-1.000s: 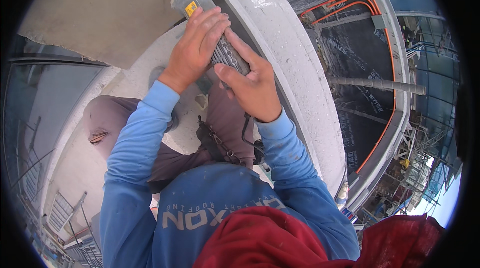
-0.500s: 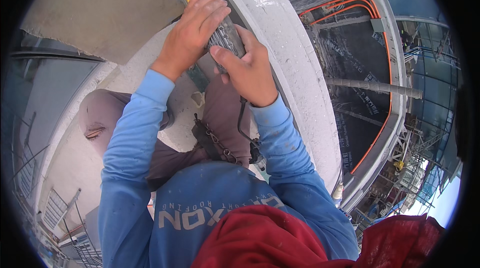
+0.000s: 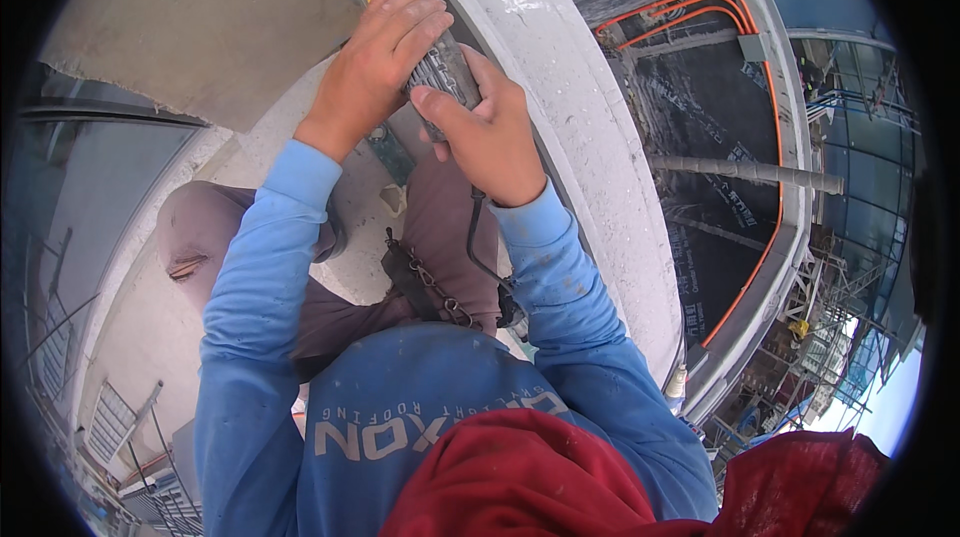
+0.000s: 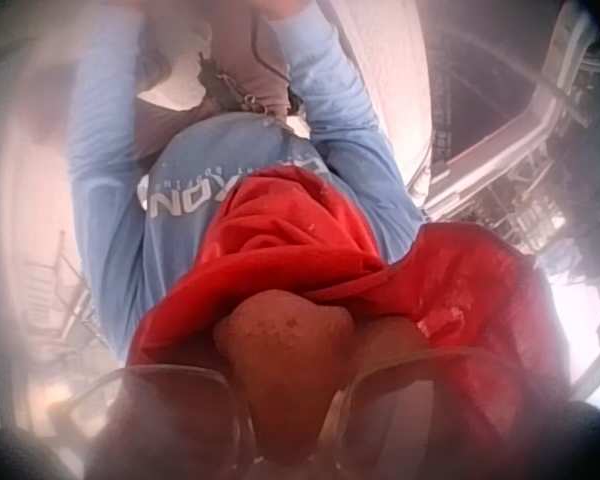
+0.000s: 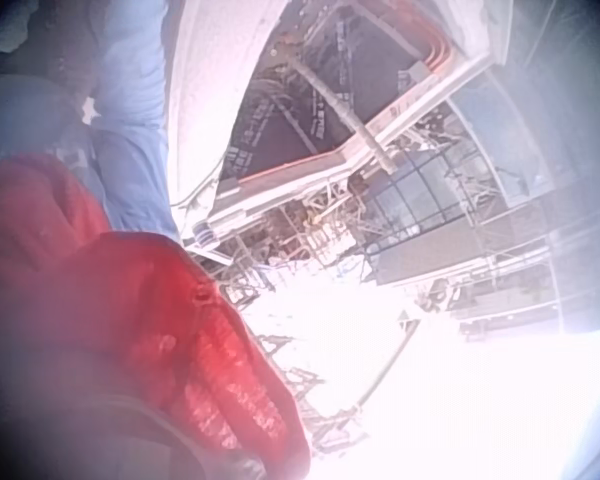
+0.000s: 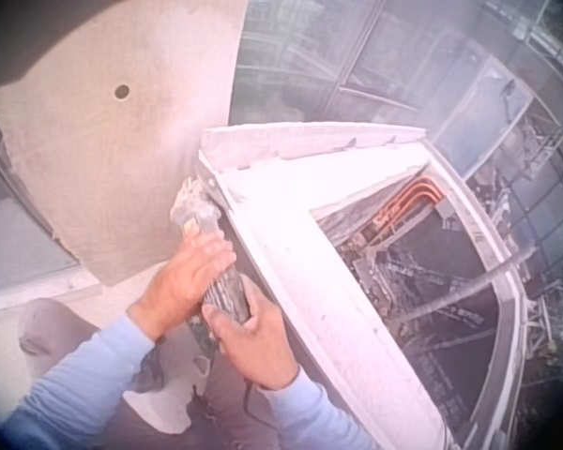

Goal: The person uses an angle grinder to smooth a concrete ledge on a rooftop. They briefly remove safety glasses and touch their face before resuming grinding along the curved edge.

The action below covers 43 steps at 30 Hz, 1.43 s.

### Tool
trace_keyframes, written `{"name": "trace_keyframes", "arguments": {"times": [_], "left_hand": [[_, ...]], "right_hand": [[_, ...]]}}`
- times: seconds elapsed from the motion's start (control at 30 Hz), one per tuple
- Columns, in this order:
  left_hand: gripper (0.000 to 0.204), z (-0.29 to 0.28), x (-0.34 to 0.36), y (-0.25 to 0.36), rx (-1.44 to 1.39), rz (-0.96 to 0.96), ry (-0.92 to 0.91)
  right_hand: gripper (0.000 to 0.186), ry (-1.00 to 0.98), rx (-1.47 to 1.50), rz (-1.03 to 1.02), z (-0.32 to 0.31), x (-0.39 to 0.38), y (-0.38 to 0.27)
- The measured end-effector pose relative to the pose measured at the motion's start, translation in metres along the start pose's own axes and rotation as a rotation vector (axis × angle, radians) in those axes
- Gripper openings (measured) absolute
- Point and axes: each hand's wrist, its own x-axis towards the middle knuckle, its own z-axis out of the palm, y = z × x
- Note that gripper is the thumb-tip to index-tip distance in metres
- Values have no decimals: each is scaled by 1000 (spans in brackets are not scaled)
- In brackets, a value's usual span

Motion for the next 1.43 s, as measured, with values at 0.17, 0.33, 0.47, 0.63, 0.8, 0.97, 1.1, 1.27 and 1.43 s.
{"name": "trace_keyframes", "arguments": {"times": [0.17,0.33,0.47,0.63,0.8,0.97,1.1,1.27,1.43], "left_hand": [[46,-5,-3,20,17,16,-26],[39,-9,-7,37,27,20,-45],[39,-12,-9,43,24,34,-61],[39,-13,-8,43,3,29,-88],[39,-9,-6,32,16,35,-85],[40,-6,-5,23,32,36,-84],[44,-4,-2,15,32,33,-80],[55,-2,1,7,18,28,-74],[59,-2,5,0,11,2,-94]], "right_hand": [[63,8,15,-9,-6,-20,0],[65,39,-37,-51,-11,-37,8],[69,40,-32,-14,-12,-46,6],[65,32,-27,-64,-12,-44,9],[59,27,9,-61,-10,-33,9],[56,7,21,-31,-9,-24,4],[56,17,5,-65,-7,-14,8],[55,28,37,-36,-5,-6,9],[61,2,85,-26,-3,6,12]]}}
